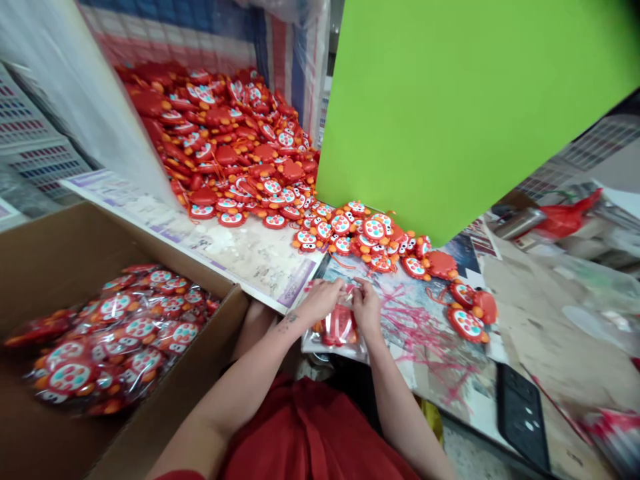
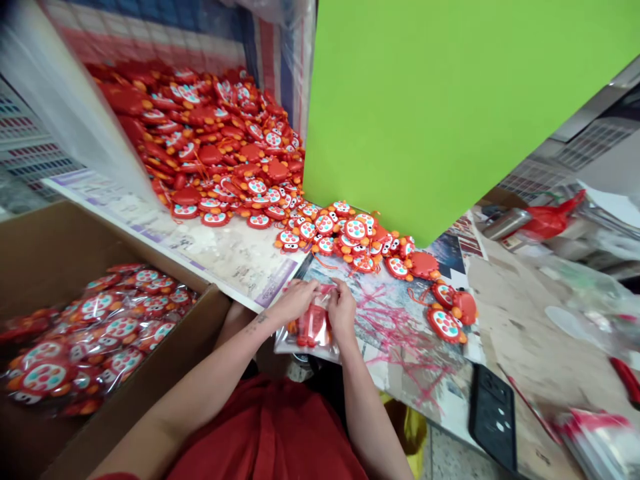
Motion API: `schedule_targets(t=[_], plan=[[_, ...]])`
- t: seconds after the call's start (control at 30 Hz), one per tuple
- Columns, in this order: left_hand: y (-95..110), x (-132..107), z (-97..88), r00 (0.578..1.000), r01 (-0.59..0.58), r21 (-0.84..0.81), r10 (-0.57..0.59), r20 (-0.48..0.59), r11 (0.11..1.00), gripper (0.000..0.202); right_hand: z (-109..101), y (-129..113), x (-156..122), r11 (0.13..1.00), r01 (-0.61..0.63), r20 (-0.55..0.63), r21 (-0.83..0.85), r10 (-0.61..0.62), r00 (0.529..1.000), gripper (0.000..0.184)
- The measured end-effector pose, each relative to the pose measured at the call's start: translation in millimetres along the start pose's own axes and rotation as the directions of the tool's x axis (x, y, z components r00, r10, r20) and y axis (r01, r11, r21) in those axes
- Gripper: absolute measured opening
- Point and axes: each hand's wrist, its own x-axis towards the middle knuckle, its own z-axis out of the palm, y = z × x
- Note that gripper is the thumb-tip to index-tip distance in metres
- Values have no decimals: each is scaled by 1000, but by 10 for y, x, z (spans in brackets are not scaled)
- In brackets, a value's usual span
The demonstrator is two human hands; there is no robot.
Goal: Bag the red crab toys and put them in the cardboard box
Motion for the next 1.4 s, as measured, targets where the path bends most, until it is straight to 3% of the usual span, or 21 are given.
schedule_targets(t=[0.1,0.2,0.27,0.33,0.4,0.53,0.8,1.0,1.17,1.4], plan=[[-23,-93,-49,982,87,-62,-96,-161,994,15,-23,-54,5,997,25,-3,67,-25,1000,37],[-174,-174,-58,902,196,-246,-273,-334,949,26,-67,-98,10,992,44,-17,116,-43,999,36],[-282,-202,-43,882,260,-376,-377,-281,889,34,-82,-133,12,987,59,-29,146,-55,998,36],[-352,-207,-12,896,303,-449,-412,-166,840,32,-87,-174,18,986,106,-47,130,-101,994,35],[-375,-199,29,914,305,-487,-395,-91,818,20,-91,-216,34,978,205,-63,36,-202,977,34],[-342,-184,93,926,262,-540,-366,-94,800,14,-99,-283,87,915,380,43,-139,-378,925,32],[-255,-226,54,929,233,-588,-355,-100,774,16,17,-280,154,846,395,335,-357,-279,900,41],[-331,-224,156,895,265,-655,-434,-107,708,13,27,-222,138,829,417,392,-372,-267,881,43],[-314,-219,179,911,208,-758,-405,-80,619,19,-29,-356,160,846,452,309,-283,-365,878,32],[-134,-203,91,941,101,-664,-288,-178,741,37,106,-522,158,780,578,363,-238,-481,798,43]])
